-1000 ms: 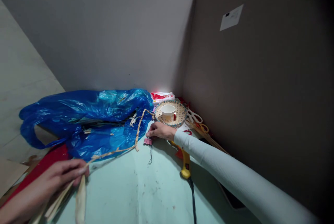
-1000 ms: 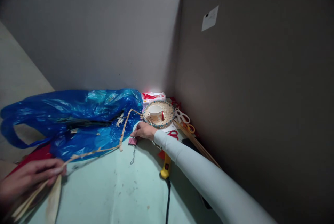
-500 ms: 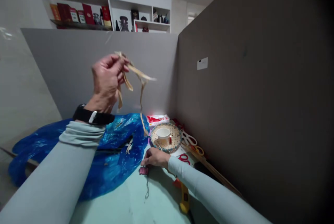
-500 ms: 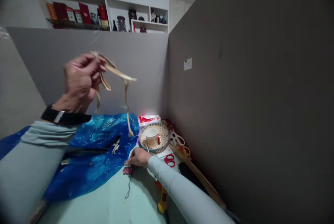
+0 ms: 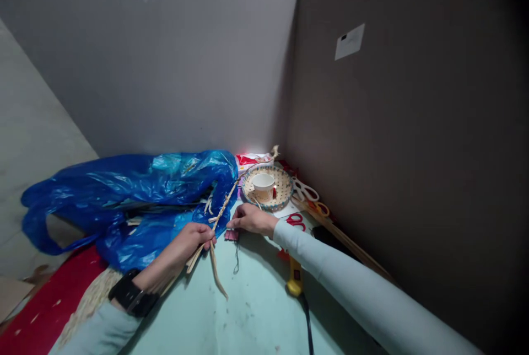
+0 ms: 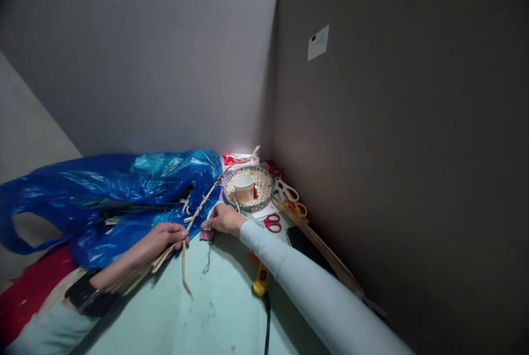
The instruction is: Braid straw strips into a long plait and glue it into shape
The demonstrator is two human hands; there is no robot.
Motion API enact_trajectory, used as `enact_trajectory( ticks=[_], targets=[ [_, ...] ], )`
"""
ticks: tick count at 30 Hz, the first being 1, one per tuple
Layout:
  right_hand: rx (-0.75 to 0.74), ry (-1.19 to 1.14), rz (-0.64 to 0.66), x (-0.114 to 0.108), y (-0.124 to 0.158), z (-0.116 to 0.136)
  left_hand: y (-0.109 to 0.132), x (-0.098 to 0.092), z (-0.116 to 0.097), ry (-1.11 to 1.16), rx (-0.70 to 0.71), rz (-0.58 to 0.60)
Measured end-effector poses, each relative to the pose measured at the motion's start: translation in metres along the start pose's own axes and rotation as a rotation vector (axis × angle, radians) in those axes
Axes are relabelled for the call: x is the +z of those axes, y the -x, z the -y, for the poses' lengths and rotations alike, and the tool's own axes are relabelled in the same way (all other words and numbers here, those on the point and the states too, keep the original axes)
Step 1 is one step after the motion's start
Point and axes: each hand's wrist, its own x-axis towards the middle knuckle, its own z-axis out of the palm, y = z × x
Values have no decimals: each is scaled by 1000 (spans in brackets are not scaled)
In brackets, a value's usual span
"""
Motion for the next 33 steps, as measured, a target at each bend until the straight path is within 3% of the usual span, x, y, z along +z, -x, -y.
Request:
enact_trajectory(
  ticks=[9, 26, 33],
  targets=[
    [-45, 11, 1, 2, -2, -8, 0, 21, 10, -41, -61, 19],
    [-64, -46, -30, 5, -5, -12, -12, 26, 3, -141, 10, 55],
    [-68, -146, -61, 10, -9, -18, -23, 18, 4, -179, 16, 128]
  ],
)
